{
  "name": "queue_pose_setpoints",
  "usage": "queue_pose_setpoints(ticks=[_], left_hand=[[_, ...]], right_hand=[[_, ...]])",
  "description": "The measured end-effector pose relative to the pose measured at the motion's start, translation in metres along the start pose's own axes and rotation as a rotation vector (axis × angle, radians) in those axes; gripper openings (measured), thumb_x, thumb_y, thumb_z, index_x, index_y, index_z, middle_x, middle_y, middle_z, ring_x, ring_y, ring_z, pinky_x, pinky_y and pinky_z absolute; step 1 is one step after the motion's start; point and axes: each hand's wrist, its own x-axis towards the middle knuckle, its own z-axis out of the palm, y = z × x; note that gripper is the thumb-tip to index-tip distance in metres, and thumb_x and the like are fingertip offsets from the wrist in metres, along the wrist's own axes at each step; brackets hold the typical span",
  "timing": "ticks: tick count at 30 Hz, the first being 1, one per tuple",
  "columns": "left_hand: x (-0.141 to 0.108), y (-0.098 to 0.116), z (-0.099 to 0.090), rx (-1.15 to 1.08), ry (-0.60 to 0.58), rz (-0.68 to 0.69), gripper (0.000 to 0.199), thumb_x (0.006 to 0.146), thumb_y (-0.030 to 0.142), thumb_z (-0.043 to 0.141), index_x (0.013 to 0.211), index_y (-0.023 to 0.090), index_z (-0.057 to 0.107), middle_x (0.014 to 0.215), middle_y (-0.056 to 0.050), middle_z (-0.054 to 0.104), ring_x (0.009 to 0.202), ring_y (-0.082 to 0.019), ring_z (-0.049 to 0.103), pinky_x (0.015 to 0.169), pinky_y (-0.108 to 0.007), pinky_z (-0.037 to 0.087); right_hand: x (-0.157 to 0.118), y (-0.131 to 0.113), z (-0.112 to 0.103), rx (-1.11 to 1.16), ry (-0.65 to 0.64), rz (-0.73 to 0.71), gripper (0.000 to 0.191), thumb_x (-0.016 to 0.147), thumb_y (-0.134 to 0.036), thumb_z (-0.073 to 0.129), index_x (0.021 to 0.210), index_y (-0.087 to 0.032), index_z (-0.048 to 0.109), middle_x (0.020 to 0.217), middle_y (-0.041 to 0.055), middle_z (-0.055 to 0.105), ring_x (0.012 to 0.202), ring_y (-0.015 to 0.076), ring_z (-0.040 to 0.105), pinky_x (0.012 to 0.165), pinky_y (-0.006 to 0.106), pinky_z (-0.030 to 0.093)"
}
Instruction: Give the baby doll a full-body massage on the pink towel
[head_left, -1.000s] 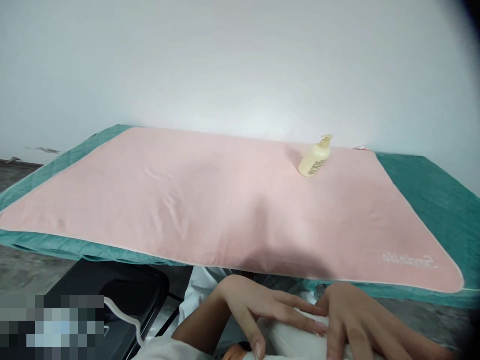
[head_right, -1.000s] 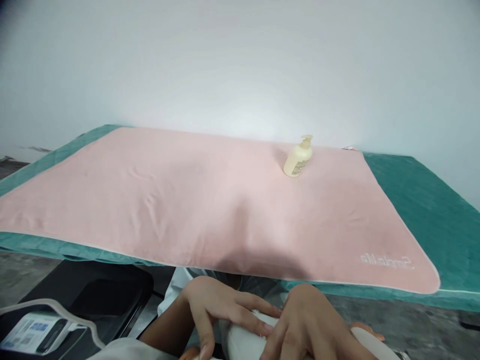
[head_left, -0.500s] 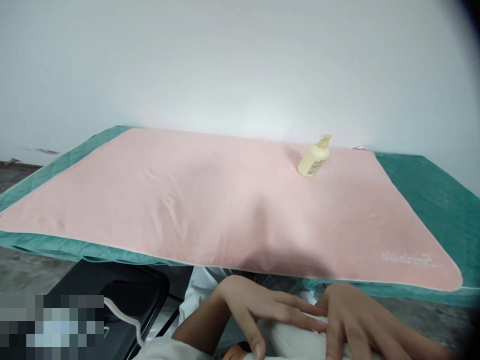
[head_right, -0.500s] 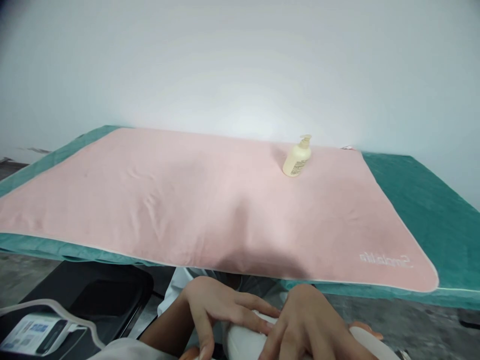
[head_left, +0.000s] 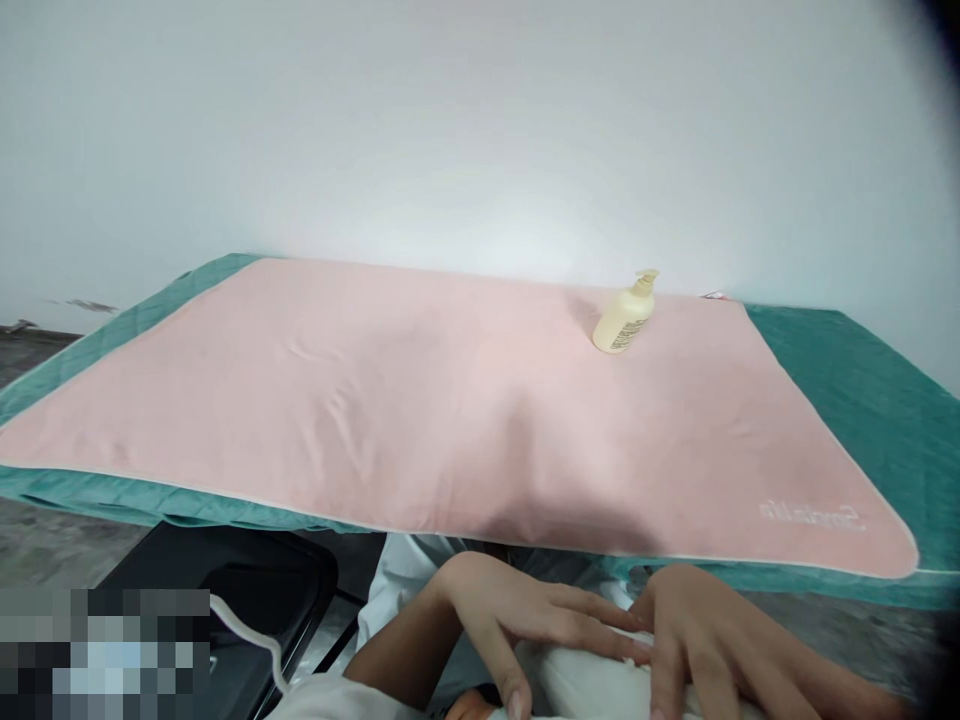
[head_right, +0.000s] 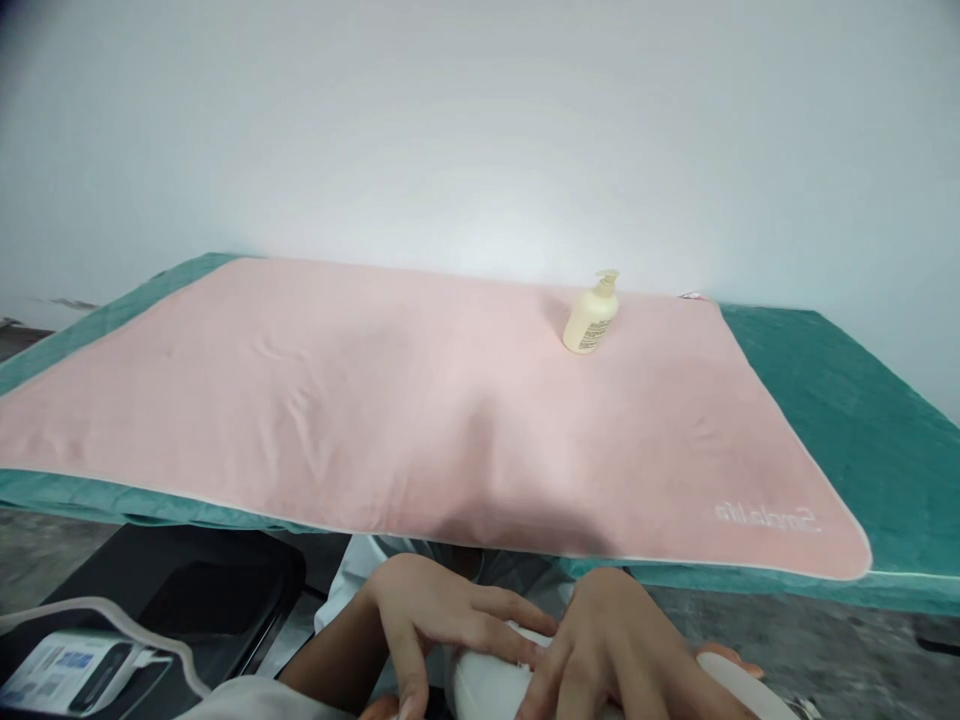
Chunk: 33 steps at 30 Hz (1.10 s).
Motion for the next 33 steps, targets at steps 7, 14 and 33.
queue_pose_setpoints(ticks=[7, 14, 33], left_hand=[[0.002, -0.017, 0.005, -0.051, -0.056, 0.192, 0.115, 0.073, 0.073, 0.061, 0.156, 0.009, 0.015, 0.161, -0.014, 0.018, 0.151, -0.035, 0.016, 0.118, -0.039, 0.024], [0.0, -0.019, 0.004, -0.076, -0.087, 0.156, 0.121, 0.068, 0.073, 0.067, 0.156, 0.008, 0.015, 0.162, -0.015, 0.013, 0.151, -0.035, 0.014, 0.119, -0.035, 0.021], [-0.003, -0.008, -0.006, -0.066, -0.166, 0.017, 0.119, 0.068, 0.059, 0.074, 0.155, 0.002, 0.016, 0.162, -0.018, 0.014, 0.151, -0.03, 0.019, 0.118, -0.028, 0.019]], right_hand=[[-0.04, -0.008, 0.011, 0.071, 0.402, -0.02, 0.052, 0.051, -0.09, 0.03, 0.092, -0.075, 0.058, 0.062, -0.0041, 0.072, 0.095, 0.0252, 0.073, 0.078, 0.046, 0.062], [-0.022, -0.013, 0.019, 0.092, 0.065, -0.22, 0.048, 0.048, -0.09, 0.038, 0.081, -0.069, 0.065, 0.048, -0.0027, 0.065, 0.081, 0.0252, 0.076, 0.066, 0.04, 0.061], [-0.038, -0.015, 0.015, 0.173, -0.456, -0.25, 0.033, 0.048, -0.085, 0.049, 0.07, -0.066, 0.066, 0.046, -0.003, 0.063, 0.083, 0.0251, 0.076, 0.067, 0.039, 0.06]])
